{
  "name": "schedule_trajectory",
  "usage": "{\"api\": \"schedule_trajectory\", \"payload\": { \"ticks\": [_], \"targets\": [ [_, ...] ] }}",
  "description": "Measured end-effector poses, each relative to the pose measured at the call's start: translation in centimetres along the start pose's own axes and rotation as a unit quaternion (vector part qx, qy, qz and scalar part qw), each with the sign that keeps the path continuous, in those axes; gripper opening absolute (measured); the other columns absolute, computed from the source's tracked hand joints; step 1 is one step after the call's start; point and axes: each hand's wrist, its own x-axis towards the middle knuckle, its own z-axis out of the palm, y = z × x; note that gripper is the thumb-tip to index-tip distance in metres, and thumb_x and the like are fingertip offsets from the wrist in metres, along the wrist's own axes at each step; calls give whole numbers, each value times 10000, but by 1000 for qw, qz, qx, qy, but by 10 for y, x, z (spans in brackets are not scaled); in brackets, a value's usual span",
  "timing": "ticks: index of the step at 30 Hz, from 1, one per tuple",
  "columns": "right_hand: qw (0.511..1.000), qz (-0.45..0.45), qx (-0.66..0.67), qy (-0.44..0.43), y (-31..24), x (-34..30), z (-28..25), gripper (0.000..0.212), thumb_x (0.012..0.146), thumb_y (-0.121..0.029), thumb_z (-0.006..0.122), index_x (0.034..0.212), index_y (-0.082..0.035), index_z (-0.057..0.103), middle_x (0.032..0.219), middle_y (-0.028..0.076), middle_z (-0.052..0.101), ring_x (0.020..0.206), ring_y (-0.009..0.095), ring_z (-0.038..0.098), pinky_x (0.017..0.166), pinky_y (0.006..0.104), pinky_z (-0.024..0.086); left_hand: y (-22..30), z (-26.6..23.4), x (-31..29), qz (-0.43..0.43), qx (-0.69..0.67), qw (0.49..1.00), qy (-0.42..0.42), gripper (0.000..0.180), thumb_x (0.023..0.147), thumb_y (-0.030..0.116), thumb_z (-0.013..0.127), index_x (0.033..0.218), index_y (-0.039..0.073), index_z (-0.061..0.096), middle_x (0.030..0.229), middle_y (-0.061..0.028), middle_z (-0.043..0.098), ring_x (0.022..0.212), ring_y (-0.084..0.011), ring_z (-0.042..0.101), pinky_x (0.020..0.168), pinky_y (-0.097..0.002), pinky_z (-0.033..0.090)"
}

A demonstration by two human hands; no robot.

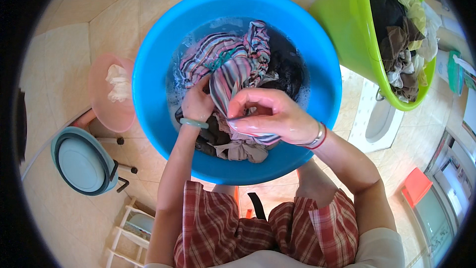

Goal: The person hand-washes a load of mixed-color clothes in a blue basin filled with soapy water. They agitate, scrub, and wring out individual items, then transfer them to a green bucket. The process continues with multiple garments throughout the clip.

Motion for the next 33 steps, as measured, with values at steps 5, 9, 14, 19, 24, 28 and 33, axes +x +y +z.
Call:
{"api": "schedule_trajectory", "payload": {
  "ticks": [5,9,14,19,24,28,33],
  "targets": [
    [985,-42,45,160,-19,-34,-47,210,866,-97,669,1037,-6,588,976,100,646,887,159,671,750,266,528,-32,-39,8,-182,-404,896,40,360,916,201,439,1116,9,670,937,-132,695,839,-248,696,732,-395,572],
    [868,-96,-363,324,9,-24,-88,257,872,-116,683,1104,-49,596,1065,93,611,867,158,667,720,253,532,-28,-77,-22,-51,-730,680,-48,385,915,144,366,1180,-74,539,1257,-194,585,1171,-294,571,1030,-426,439],
    [652,-217,-684,248,28,48,-47,541,739,-234,777,1238,-130,594,1307,108,531,1194,311,501,962,458,420,15,-93,-53,30,-771,626,-117,375,953,220,406,1205,-19,547,1232,-147,600,1143,-285,579,1019,-451,439],
    [848,-122,-491,156,53,87,-66,312,882,-226,639,1168,-103,621,1098,95,636,1004,246,603,825,350,469,23,-106,-62,60,-787,596,-145,482,1008,382,459,1313,10,478,1376,-172,507,1203,-346,555,1024,-500,450],
    [970,-85,-57,221,19,67,-52,279,1025,-209,456,1055,6,630,869,2,630,749,71,566,672,244,477,-14,-93,-35,69,-446,887,-95,766,795,270,793,1408,26,405,1296,-154,544,1166,-303,574,993,-413,477],
    [968,-50,-189,158,-5,44,-54,263,951,-203,613,1125,-13,567,990,58,662,850,94,633,709,232,507,-31,-67,-35,52,-40,994,-84,659,747,297,834,1301,77,555,1007,-129,625,926,-249,638,843,-315,507],
    [703,-67,-702,95,25,36,-81,544,760,-383,783,1104,-10,586,1026,159,633,1067,323,566,856,395,486,-41,-72,-29,-135,-604,766,-174,322,955,191,599,1245,52,581,1119,-110,665,1022,-230,639,943,-360,478]
  ]
}}
